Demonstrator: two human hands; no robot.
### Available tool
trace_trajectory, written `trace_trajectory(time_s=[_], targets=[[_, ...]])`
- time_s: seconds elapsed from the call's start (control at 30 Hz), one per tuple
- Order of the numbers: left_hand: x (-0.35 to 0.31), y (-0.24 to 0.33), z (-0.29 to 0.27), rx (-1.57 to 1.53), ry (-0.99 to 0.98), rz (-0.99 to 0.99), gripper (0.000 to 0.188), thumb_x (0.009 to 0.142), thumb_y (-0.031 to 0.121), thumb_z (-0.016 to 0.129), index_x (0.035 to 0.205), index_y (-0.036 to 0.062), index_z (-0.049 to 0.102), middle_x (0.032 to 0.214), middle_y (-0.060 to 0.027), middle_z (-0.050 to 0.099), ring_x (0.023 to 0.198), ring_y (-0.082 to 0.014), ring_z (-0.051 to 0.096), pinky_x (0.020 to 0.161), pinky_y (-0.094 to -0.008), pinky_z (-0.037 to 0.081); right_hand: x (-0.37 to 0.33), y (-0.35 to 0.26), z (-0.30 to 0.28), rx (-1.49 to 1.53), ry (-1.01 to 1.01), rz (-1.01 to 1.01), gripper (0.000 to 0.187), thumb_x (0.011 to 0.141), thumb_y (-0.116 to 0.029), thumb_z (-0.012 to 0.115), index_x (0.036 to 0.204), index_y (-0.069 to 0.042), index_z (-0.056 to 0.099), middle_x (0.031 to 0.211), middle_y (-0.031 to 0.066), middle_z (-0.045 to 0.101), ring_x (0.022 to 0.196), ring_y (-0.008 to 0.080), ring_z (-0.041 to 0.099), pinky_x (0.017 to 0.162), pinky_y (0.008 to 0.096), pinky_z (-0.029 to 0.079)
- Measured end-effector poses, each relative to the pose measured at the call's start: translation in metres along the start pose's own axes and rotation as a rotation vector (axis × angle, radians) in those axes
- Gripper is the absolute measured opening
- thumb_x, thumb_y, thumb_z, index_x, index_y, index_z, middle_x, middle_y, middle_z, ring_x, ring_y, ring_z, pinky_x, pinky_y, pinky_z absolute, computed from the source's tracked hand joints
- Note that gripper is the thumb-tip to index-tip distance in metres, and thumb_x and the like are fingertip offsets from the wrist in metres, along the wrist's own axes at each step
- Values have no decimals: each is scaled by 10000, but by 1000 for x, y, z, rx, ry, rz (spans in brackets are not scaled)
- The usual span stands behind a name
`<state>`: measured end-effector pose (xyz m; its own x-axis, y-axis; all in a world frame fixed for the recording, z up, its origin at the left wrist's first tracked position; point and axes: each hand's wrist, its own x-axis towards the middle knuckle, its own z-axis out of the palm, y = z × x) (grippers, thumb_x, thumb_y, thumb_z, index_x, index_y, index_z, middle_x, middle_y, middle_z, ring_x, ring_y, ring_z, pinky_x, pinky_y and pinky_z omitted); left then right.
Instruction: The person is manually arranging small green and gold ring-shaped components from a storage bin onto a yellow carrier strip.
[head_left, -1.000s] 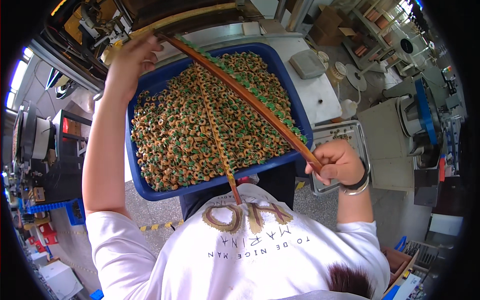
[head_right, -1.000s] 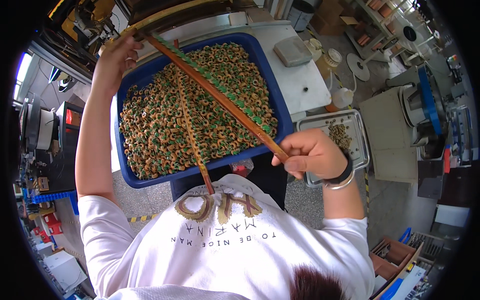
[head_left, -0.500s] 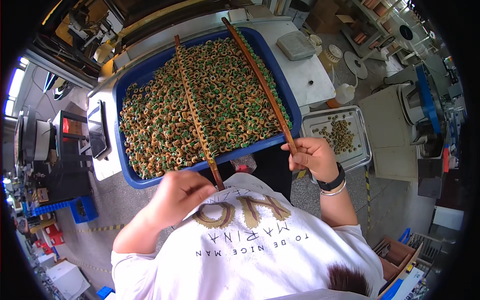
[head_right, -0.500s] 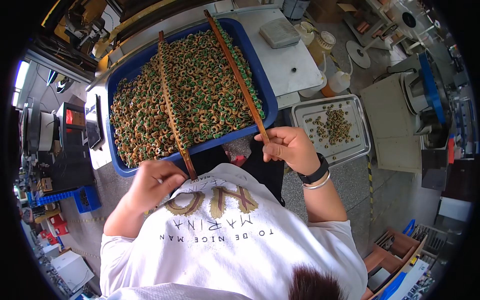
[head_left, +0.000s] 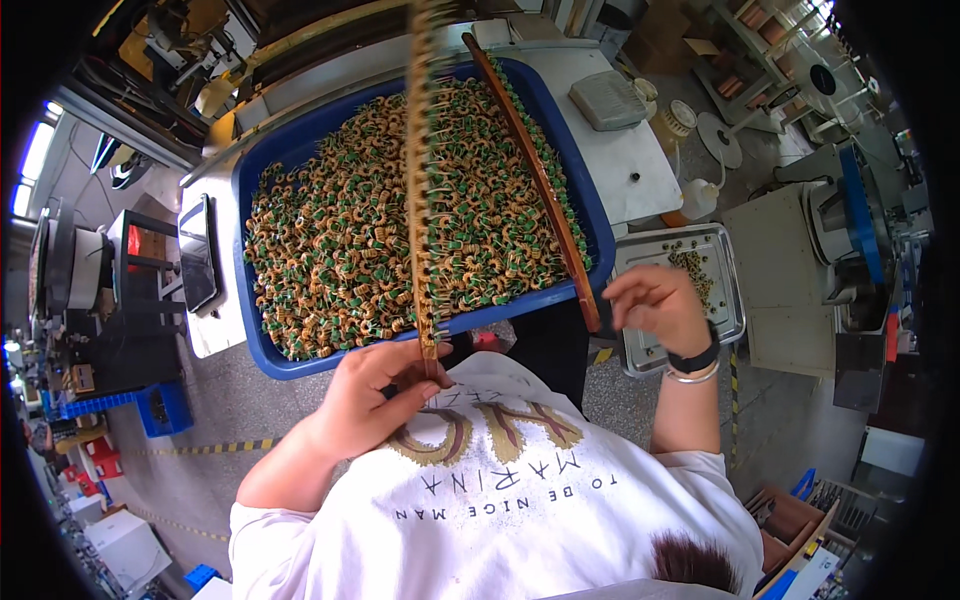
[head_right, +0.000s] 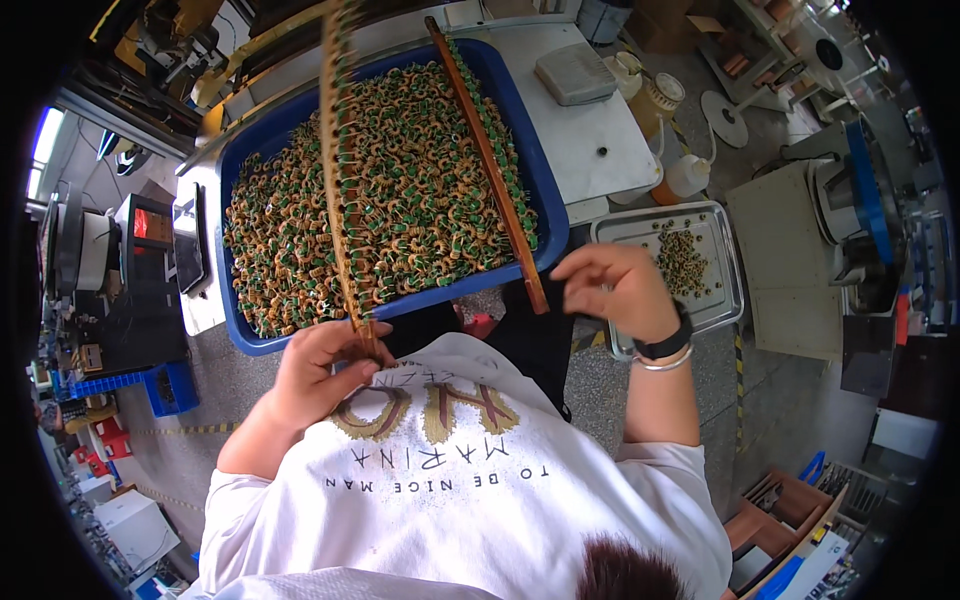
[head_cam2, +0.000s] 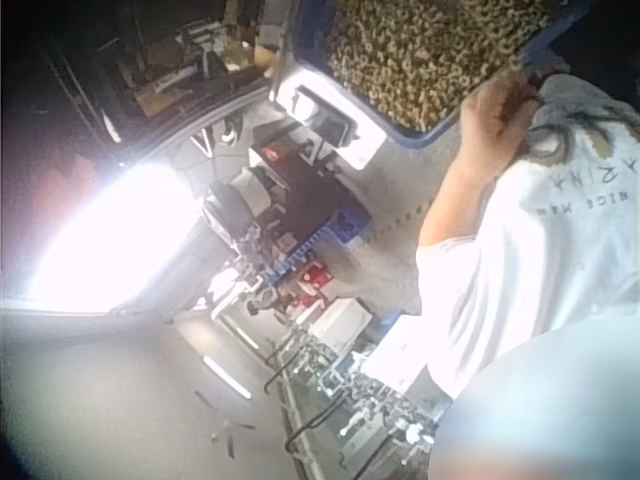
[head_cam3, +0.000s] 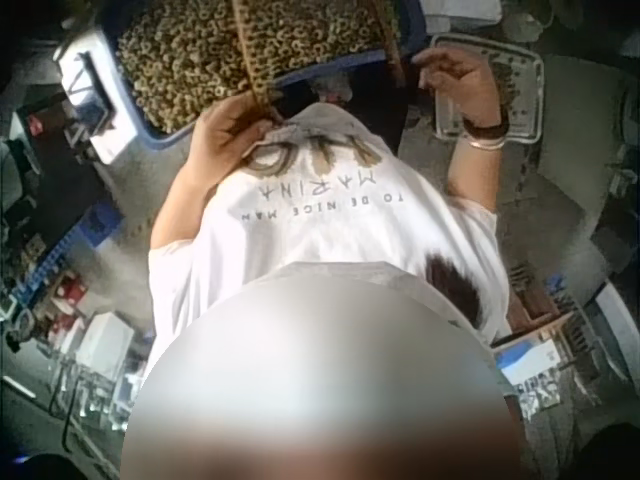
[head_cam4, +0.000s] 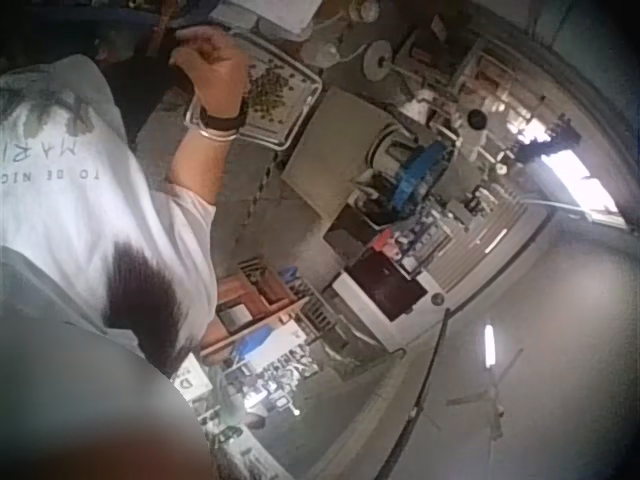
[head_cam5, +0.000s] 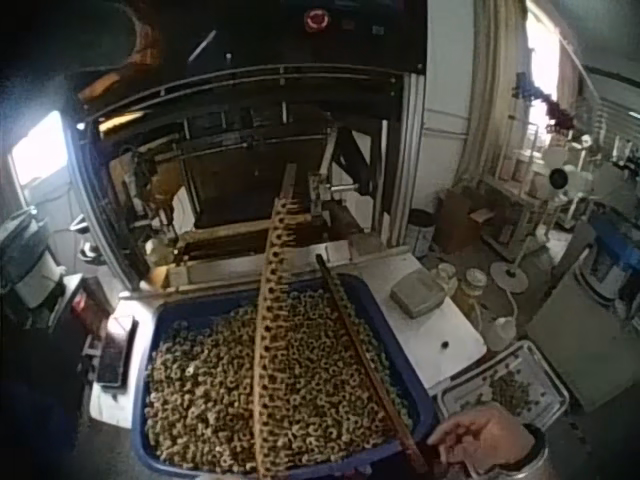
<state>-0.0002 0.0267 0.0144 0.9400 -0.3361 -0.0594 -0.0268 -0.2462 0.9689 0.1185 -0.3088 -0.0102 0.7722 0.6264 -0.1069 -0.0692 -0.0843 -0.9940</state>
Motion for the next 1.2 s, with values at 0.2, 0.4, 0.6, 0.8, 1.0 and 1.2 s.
trace_trajectory(time_s=[0.2,0.4,0.6,0.8,1.0,1.2], targets=[[4,10,-44,-193,-177,-9,289,856,-12,566,1134,-88,542,843,-106,630,762,-159,632,685,-270,509,57,-47,-23,127,447,-289,401,903,-325,572,1113,17,590,654,-17,500,551,50,401,497,191,297],[6,17,-81,77,-362,-53,303,857,78,598,1117,-71,552,819,-133,615,711,-236,624,647,-323,493,120,-82,-36,499,521,-349,426,930,-363,534,1126,12,584,656,-22,467,556,57,369,505,201,282],[30,17,-162,453,82,-229,330,815,-4,565,1143,17,602,985,-96,648,850,-142,600,778,-289,488,165,-70,-47,160,436,-279,300,907,-298,591,894,-2,638,687,0,548,538,43,391,466,195,290],[106,-21,-277,227,612,-79,225,915,70,523,1101,-32,598,818,-20,618,660,-86,508,598,-221,434,267,-72,-40,298,317,-115,216,904,-216,574,972,-17,625,756,-16,548,662,74,455,601,215,387],[152,-64,-311,-452,940,111,220,895,64,569,1075,-62,548,920,-99,616,775,-154,586,673,-263,515,344,-77,-45,229,459,-170,195,878,-150,554,971,13,602,802,59,604,672,137,542,599,271,480],[161,-72,-314,-426,974,109,247,891,73,582,1074,-86,537,885,-92,601,747,-149,577,686,-257,528,374,-72,-43,180,502,-140,208,890,-139,555,1001,34,588,814,69,612,667,148,553,590,272,489]])
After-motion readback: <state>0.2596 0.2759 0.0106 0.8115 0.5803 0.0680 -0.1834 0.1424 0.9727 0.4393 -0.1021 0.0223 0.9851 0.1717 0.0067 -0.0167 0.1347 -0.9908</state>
